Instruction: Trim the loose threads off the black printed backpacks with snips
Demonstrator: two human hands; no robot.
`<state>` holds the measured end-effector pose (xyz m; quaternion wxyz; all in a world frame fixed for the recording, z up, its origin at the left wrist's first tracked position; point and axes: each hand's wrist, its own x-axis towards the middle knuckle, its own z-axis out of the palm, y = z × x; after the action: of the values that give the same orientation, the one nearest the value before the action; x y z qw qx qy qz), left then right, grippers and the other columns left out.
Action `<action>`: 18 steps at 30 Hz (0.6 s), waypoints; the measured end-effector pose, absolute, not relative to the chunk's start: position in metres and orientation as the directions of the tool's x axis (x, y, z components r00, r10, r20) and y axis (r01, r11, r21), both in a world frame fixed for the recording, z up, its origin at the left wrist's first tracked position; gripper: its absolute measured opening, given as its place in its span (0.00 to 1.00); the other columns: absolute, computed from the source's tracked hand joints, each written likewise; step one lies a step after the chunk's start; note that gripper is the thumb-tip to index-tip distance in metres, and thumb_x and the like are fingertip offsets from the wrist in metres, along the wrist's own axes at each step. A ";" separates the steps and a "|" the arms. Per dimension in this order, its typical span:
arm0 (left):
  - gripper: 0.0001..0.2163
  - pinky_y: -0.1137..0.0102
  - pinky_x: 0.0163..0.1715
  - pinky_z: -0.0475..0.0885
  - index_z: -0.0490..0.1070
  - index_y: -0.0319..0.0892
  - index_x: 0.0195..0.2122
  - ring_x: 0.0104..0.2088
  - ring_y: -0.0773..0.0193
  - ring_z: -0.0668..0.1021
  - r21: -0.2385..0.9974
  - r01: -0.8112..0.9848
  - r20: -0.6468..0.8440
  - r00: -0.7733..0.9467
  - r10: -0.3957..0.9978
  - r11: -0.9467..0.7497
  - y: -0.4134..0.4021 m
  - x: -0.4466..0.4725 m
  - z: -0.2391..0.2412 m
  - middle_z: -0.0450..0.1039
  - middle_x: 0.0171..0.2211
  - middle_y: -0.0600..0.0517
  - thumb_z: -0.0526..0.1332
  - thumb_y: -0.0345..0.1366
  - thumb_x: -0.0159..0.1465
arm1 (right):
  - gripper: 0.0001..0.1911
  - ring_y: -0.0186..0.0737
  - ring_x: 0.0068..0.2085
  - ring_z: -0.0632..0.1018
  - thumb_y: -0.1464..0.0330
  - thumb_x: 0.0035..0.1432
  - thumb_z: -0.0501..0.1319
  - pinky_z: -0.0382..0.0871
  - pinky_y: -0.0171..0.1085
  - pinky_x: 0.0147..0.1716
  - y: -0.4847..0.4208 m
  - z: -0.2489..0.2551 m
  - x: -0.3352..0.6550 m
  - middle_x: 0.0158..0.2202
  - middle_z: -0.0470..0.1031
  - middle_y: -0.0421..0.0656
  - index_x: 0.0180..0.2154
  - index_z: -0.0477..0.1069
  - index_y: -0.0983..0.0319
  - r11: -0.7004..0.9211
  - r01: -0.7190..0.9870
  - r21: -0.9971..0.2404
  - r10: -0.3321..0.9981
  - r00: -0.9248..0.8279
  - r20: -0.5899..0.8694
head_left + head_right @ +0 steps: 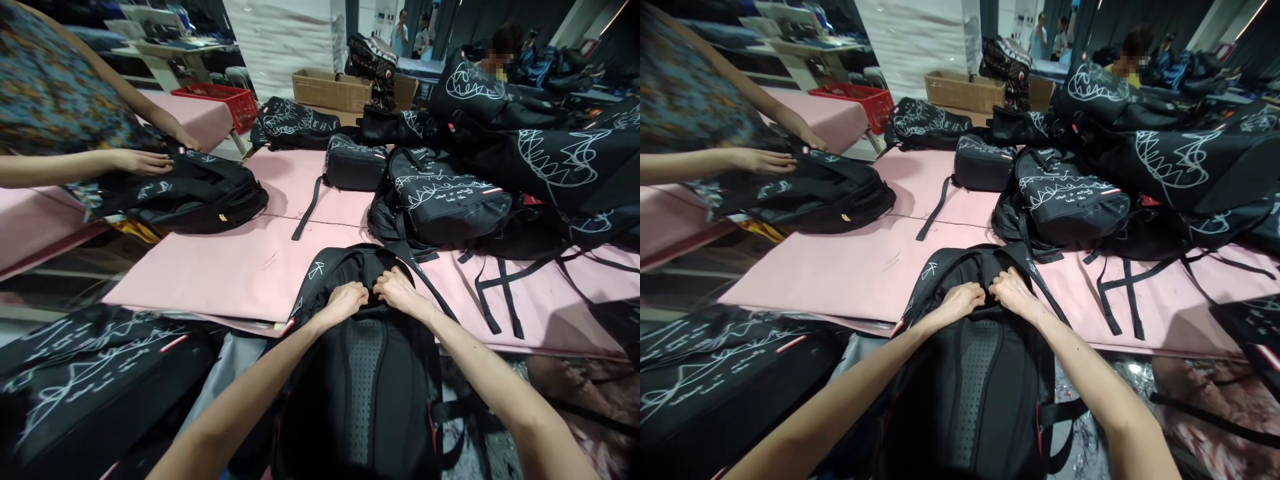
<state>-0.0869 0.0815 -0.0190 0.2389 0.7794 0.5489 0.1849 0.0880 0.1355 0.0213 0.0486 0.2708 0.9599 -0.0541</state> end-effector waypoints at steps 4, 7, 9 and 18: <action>0.07 0.71 0.38 0.64 0.69 0.41 0.28 0.36 0.64 0.71 0.628 0.739 0.065 0.262 0.963 -0.244 0.081 -0.094 -0.005 0.69 0.30 0.52 0.54 0.31 0.60 | 0.06 0.42 0.40 0.68 0.72 0.57 0.56 0.53 0.41 0.41 0.131 0.024 0.093 0.33 0.72 0.44 0.33 0.72 0.61 0.805 0.586 -0.087 0.574 -0.808 -0.130; 0.11 0.72 0.39 0.66 0.70 0.39 0.27 0.36 0.64 0.73 0.745 0.613 0.048 0.341 0.939 -0.261 0.076 -0.108 0.018 0.72 0.32 0.51 0.51 0.34 0.63 | 0.07 0.42 0.41 0.68 0.74 0.58 0.54 0.54 0.41 0.41 0.129 0.025 0.096 0.34 0.72 0.45 0.33 0.71 0.62 0.779 0.620 -0.096 0.607 -0.784 -0.131; 0.17 0.72 0.42 0.66 0.72 0.39 0.28 0.39 0.65 0.74 0.838 0.456 0.035 0.502 0.864 -0.299 0.074 -0.117 0.032 0.73 0.35 0.50 0.46 0.36 0.66 | 0.07 0.42 0.41 0.68 0.73 0.58 0.54 0.54 0.40 0.42 0.129 0.024 0.096 0.35 0.71 0.45 0.34 0.71 0.62 0.771 0.627 -0.111 0.615 -0.778 -0.128; 0.03 0.67 0.40 0.65 0.70 0.40 0.34 0.38 0.61 0.70 0.385 0.868 0.151 0.277 0.949 -0.314 0.052 -0.115 0.002 0.69 0.34 0.49 0.59 0.33 0.60 | 0.07 0.40 0.40 0.73 0.71 0.57 0.58 0.59 0.35 0.38 0.120 0.024 0.100 0.37 0.74 0.45 0.38 0.72 0.62 0.654 0.716 -0.247 0.717 -0.690 -0.100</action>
<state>-0.1147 0.0524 0.0021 0.1140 0.7908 0.5743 0.1784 0.1005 0.1200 0.0244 -0.0033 0.3940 0.9093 -0.1342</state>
